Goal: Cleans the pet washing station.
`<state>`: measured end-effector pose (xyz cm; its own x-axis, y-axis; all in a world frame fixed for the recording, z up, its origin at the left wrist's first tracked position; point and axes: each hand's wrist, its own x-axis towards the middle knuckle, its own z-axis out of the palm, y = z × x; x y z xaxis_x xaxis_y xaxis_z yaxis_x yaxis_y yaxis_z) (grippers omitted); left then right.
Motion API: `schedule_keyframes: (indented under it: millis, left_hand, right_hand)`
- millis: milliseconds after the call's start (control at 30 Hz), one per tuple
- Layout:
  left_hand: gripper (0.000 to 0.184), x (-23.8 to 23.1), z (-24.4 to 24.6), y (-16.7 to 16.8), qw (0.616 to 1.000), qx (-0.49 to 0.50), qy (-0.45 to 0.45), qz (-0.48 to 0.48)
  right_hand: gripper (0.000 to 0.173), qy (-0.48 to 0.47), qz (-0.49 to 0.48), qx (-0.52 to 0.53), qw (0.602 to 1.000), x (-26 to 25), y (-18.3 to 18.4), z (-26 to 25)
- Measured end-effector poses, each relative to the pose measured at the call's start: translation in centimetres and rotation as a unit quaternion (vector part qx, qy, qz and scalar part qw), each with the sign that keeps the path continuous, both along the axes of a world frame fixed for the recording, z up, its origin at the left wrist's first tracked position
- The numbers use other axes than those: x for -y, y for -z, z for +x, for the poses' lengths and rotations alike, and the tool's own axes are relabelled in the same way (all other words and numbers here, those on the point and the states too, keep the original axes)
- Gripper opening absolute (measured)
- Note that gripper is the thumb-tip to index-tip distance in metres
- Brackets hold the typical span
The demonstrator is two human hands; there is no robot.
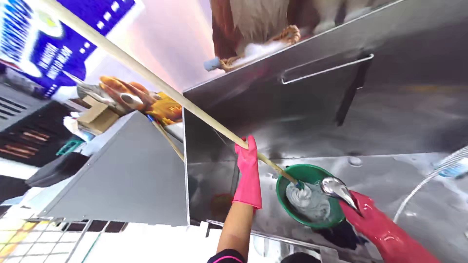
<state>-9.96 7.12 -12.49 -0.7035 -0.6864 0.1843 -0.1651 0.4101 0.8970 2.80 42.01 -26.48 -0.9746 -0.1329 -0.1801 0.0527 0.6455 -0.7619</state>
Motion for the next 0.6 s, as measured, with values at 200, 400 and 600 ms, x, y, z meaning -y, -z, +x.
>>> schedule_keyframes:
  millis: [200, 400, 600]
  left_hand:
    - [0.036, 1.8, -2.1, -0.3, 0.996, 0.044, 0.056, 0.05]
    - [0.034, 2.5, -2.1, 0.8, 0.99, 0.018, 0.063, 0.123]
    - [0.038, 4.6, -1.7, 1.7, 0.992, 0.04, 0.035, 0.117]
  right_hand:
    - [0.057, 0.018, -0.038, -0.015, 0.999, 0.1, 0.0, -0.3]
    - [0.056, 0.034, -0.042, -0.024, 0.998, 0.2, -0.2, -0.3]
    - [0.053, 0.017, -0.042, -0.009, 0.999, 0.3, -1.0, -0.3]
